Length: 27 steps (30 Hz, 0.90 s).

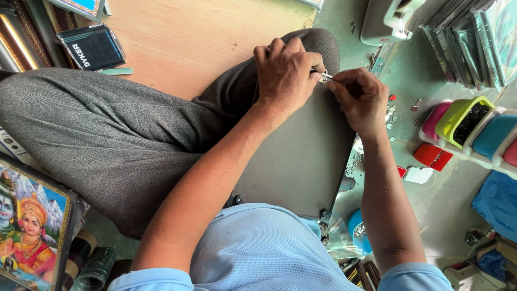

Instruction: The recorder is assembling religious picture frames by fitting prints into frames, securing backing boards with clips and screws, and attaching hanging hardware.

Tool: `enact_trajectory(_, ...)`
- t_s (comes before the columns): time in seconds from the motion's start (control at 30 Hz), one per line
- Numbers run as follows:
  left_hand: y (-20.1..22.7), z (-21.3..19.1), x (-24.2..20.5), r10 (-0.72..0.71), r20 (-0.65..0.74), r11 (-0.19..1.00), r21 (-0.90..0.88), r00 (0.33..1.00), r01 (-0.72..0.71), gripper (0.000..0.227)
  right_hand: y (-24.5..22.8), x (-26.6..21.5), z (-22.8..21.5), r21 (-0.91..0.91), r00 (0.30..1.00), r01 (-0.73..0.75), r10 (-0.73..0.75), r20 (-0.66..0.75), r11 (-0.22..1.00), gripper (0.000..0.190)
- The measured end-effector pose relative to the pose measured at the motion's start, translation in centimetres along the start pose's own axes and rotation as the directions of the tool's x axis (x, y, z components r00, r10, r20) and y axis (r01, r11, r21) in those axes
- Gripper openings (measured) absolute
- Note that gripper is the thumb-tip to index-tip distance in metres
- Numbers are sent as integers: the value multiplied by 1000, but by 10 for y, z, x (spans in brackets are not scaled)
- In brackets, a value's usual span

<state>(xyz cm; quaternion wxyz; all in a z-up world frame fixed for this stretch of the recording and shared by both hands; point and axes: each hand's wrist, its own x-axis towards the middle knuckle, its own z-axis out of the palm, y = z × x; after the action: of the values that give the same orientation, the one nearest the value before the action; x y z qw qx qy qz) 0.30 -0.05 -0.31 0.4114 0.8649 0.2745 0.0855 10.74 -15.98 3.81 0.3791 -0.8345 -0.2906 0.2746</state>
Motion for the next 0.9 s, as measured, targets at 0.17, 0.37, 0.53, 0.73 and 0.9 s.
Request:
enact_trajectory(0.17,-1,0,0,15,-4,1000,2,1000,-15,10,-6,1,4,-108,989,146,-147,-4,983,9)
enact_trajectory(0.37,-1,-3,0,0,4,1000,9,1000,0,9,-8,5,9,-250,979,200,-206,4,947,13)
enact_trajectory(0.53,0,-4,1,-8,13,1000,-1,1000,8,9,-5,6,9,-258,976,209,-216,-1,943,15)
enact_trajectory(0.73,-1,-5,1,-13,16,1000,8,1000,13,9,-3,8,9,-286,970,235,-245,3,929,15)
enact_trajectory(0.9,-5,1,3,-7,14,1000,11,1000,7,9,-3,10,9,-276,972,231,-231,32,933,14)
